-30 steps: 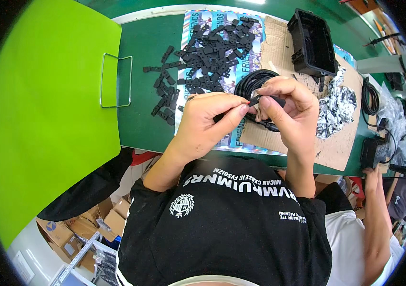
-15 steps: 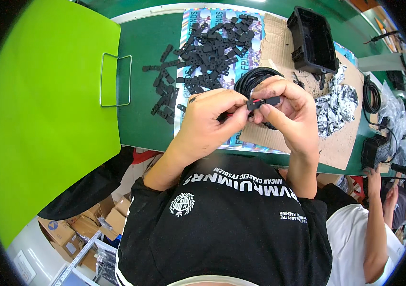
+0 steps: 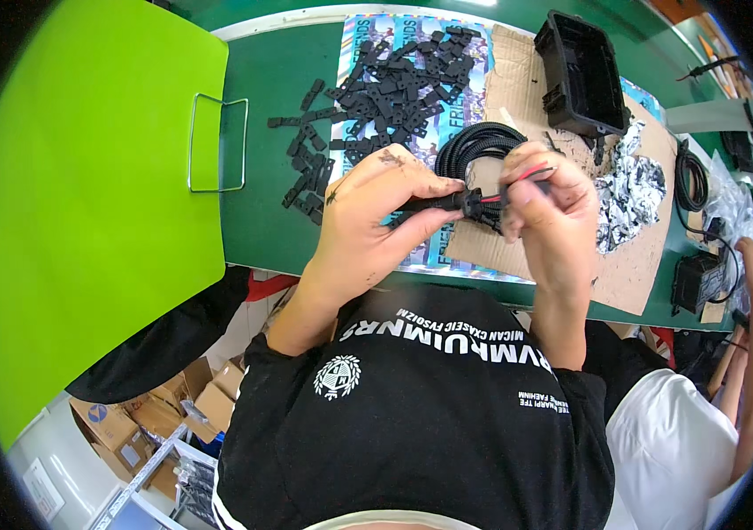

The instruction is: Assembling electrical wires and connectors into plastic housing units at a workshop station.

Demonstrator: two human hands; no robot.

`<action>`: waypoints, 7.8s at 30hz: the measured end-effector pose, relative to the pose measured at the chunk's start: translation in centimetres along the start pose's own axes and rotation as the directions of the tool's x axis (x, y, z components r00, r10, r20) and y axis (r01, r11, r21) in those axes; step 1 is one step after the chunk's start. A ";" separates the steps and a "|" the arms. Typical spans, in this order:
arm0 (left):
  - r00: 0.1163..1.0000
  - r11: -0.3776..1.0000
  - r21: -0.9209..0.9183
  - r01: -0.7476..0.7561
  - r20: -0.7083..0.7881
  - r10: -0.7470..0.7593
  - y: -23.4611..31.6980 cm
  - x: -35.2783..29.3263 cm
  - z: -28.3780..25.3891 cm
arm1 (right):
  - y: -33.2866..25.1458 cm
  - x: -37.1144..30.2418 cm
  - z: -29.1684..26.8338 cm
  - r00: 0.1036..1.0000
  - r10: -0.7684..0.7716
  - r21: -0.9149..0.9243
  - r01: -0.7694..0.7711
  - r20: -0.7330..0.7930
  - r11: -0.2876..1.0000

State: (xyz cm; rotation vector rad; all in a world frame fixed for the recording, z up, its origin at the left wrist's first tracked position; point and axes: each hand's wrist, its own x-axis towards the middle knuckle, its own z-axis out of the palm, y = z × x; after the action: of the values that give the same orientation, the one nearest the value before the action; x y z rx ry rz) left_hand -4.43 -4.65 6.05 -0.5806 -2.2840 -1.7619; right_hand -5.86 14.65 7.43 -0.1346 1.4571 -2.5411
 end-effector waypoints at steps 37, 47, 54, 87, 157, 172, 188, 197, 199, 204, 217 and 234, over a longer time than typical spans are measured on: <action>0.978 0.994 0.030 0.105 0.179 -0.108 -3.8 3.8 1.1 | -2.1 -8.8 -11.1 0.961 0.275 -0.991 0.000 -0.036 -0.131; 0.982 0.995 0.085 0.055 0.176 -0.070 -3.0 3.3 1.2 | -3.9 -7.8 -8.4 1.000 0.001 -0.975 -0.020 -0.020 0.219; 0.988 0.990 0.121 -0.069 0.147 0.051 -2.3 3.0 2.1 | -3.6 -9.1 -4.0 0.930 -0.346 -0.698 0.332 0.127 0.634; 0.981 0.989 0.105 -0.103 0.174 0.084 -1.0 3.0 2.3 | -3.0 -8.2 -3.5 0.942 -0.289 -0.623 0.329 0.169 0.710; 0.760 0.769 -0.524 0.366 0.645 0.077 2.5 9.1 10.2 | -2.4 -9.3 -6.1 0.821 -0.536 0.535 0.547 -0.194 0.644; 0.941 0.992 0.121 -0.036 0.339 -0.007 -2.7 15.6 12.9 | -3.1 -10.3 -7.6 0.628 -0.719 -0.756 0.305 -0.298 0.579; 0.861 0.874 -0.276 0.399 0.439 -0.255 -0.1 7.7 -1.6 | -6.6 -2.8 -3.7 0.893 -0.309 -0.901 0.393 0.326 0.186; 0.825 0.821 -0.328 0.467 0.496 -0.271 -1.3 8.1 -1.2 | -6.3 -2.1 -3.8 0.875 -0.355 -0.897 0.406 0.328 0.172; 0.841 0.824 -0.371 0.428 0.498 -0.212 -1.6 8.0 -1.2 | -6.3 -2.1 -3.7 0.876 -0.361 -0.901 0.398 0.319 0.170; 0.841 0.833 -0.341 0.434 0.485 -0.240 -1.3 7.9 -1.2 | -5.8 -2.3 -3.3 0.885 -0.388 -0.926 0.340 0.256 0.164; 0.934 0.945 -0.202 0.258 0.303 -0.190 2.3 5.4 1.4 | -2.0 -3.3 -0.7 0.887 -0.437 -0.978 0.197 0.149 0.067; 0.945 0.960 -0.212 0.184 0.306 -0.113 -3.6 4.4 2.1 | 0.4 -0.9 -2.1 0.920 -0.380 -0.922 0.228 0.099 0.312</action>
State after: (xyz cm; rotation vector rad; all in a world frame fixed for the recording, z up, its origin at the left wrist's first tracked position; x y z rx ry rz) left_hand -9.79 -2.57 4.00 -0.7749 -2.3746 -2.1747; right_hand -5.29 16.47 6.01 -0.4452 3.0216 -1.5308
